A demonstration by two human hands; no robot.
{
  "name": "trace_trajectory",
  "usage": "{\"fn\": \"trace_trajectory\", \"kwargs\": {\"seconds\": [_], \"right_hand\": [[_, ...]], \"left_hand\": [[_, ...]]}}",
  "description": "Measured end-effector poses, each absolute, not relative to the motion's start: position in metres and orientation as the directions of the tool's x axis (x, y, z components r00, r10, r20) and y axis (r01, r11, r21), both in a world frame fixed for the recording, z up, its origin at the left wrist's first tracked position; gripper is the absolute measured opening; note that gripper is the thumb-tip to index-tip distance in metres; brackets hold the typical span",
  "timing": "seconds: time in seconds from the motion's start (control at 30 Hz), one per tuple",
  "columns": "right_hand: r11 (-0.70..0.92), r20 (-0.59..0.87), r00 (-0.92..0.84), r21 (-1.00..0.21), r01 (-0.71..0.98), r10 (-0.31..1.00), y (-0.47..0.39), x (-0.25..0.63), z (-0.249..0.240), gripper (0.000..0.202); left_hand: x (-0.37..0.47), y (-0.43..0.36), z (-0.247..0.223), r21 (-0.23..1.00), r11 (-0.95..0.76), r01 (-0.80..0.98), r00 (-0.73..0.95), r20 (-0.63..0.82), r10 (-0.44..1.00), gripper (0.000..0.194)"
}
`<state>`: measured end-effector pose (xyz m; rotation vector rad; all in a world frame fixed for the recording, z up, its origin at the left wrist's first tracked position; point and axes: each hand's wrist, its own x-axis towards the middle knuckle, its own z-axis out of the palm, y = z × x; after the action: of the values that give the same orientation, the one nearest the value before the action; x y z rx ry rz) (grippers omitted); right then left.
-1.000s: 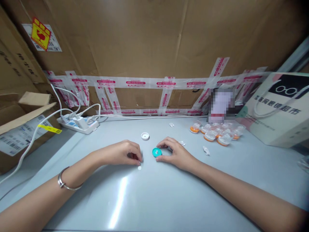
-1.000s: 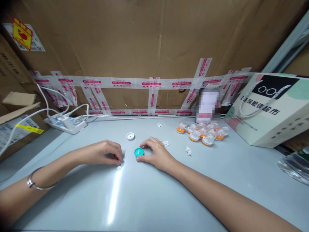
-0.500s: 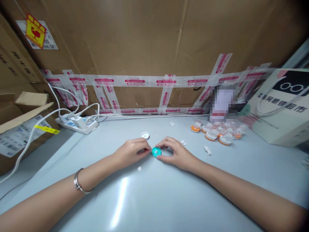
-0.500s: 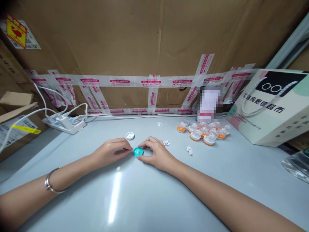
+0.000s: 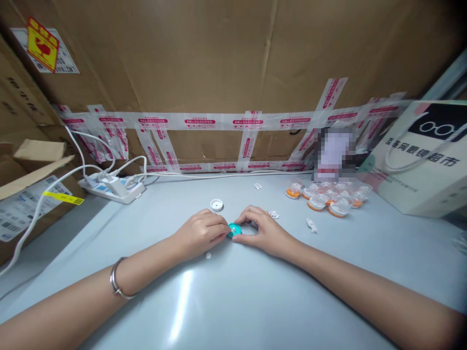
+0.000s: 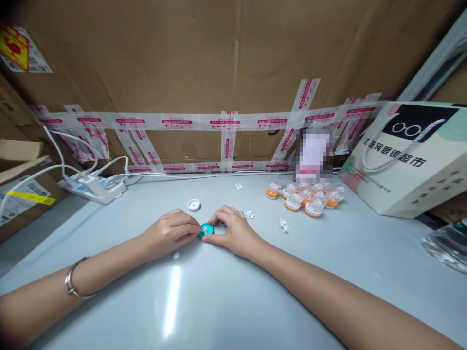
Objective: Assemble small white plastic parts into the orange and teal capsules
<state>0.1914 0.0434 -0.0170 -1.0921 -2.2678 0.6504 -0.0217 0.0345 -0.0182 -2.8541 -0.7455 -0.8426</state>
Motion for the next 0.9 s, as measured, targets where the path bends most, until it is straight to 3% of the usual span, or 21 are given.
{"fn": "trace_trajectory", "kwargs": {"seconds": [0.13,0.33,0.43,0.53,0.6,0.67,0.77,0.9], "right_hand": [[0.554,0.253,-0.529,-0.626,0.548,0.81,0.044,0.192,-0.017,0.022],[0.546,0.24,-0.529,-0.63,0.552,0.814,0.043,0.191,-0.016,0.024],[0.543,0.244,-0.525,-0.636,0.548,0.815,0.043,0.191,-0.016,0.024],[0.53,0.234,-0.519,-0.648,0.547,0.822,0.042,0.19,-0.015,0.023],[0.518,0.222,-0.517,-0.657,0.548,0.827,0.042,0.191,-0.014,0.024],[0.506,0.209,-0.514,-0.665,0.549,0.832,0.042,0.191,-0.014,0.026],[0.494,0.2,-0.515,-0.688,0.532,0.834,0.043,0.191,-0.014,0.034],[0.447,0.207,-0.469,-0.749,0.488,0.859,0.043,0.192,-0.014,0.046]], "left_hand": [[-0.022,0.033,-0.015,0.032,-0.874,0.485,0.748,0.503,0.433,0.016],[-0.019,0.028,-0.011,0.075,-0.859,0.506,0.749,0.456,0.481,0.017],[-0.021,0.027,-0.006,0.159,-0.859,0.487,0.74,0.447,0.503,0.017],[-0.028,0.025,0.011,0.338,-0.821,0.46,0.697,0.434,0.57,0.016],[-0.036,0.023,0.026,0.485,-0.751,0.449,0.68,0.36,0.639,0.014],[-0.042,0.02,0.037,0.586,-0.659,0.471,0.721,0.174,0.67,0.011],[-0.047,0.017,0.04,0.605,-0.579,0.547,0.742,-0.029,0.67,0.023],[-0.044,0.015,0.032,0.57,-0.552,0.608,0.722,-0.11,0.683,0.027]]}}
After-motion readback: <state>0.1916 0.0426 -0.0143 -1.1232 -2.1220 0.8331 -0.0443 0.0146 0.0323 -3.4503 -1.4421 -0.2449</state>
